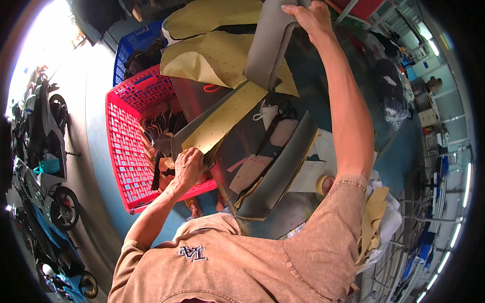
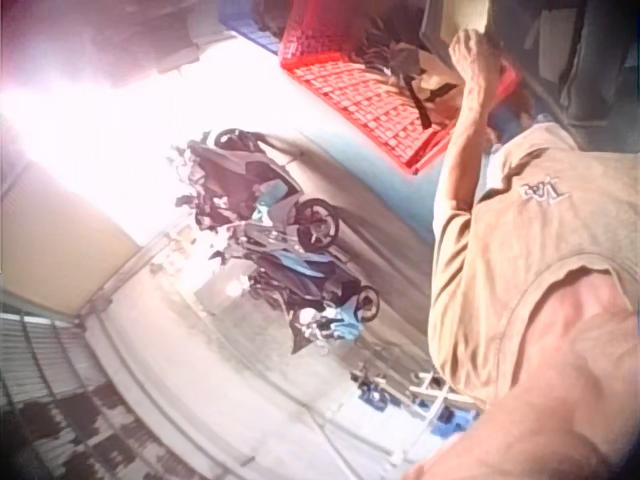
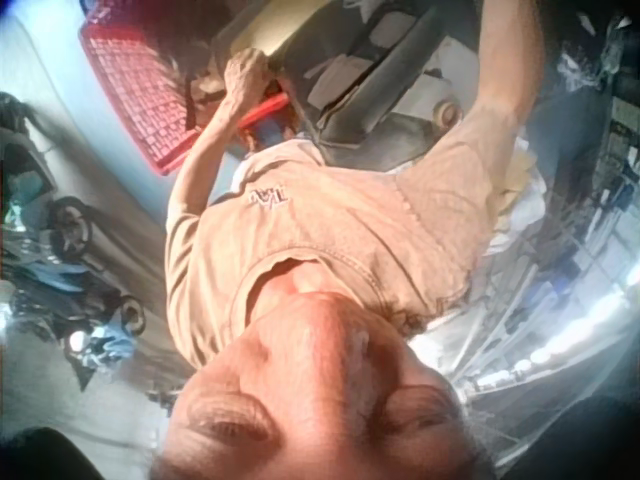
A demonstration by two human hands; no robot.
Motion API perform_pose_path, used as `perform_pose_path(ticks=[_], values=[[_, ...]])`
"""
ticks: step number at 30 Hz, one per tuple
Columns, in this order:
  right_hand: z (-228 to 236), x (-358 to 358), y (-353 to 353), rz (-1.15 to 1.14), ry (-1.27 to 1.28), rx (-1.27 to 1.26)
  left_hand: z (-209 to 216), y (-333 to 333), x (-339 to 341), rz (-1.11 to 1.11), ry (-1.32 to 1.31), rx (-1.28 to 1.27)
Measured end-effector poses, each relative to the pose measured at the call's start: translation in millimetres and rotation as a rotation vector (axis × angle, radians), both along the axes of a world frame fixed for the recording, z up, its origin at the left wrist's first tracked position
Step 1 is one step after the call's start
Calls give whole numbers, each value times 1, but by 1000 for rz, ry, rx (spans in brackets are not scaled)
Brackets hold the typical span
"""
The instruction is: The person aligns and smooths a large transparent sheet with blue and red lines on a metal table, then retrieves dark gray plastic parts from a red crate and places them onto the sheet. The person repeats this process, handling the parts one at a time.
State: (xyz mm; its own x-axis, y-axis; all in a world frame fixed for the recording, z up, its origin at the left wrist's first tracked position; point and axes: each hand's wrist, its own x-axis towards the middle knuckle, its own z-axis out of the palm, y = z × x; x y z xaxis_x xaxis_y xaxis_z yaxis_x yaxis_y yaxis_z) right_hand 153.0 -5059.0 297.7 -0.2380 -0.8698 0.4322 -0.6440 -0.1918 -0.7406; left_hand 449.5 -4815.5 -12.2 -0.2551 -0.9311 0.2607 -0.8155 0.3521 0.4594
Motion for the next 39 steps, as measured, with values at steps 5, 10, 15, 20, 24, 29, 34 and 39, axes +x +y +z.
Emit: perform_pose_path(ticks=[5,10,15,20,24,29,34,39], values=[[7,-20,0,-25,82,-7,58,-20,-4,-26,29,-72],[6,-42,-14,14,-14,-75,114,-3,-36,-158,130,-13],[6,-68,-12,-150,47,-59,120,49,-74,-400,293,299],[12,-85,0,-120,-30,-100,139,53,-125,-527,737,689],[25,-95,-2,-201,59,-144,161,38,-203,-677,728,1112],[33,-114,4,-342,124,-264,113,114,-288,-1442,153,413],[28,-103,39,-376,232,-363,3,126,-281,-1378,-427,411],[-1,-91,42,-204,257,-355,-43,135,-252,-1172,-22,540]])
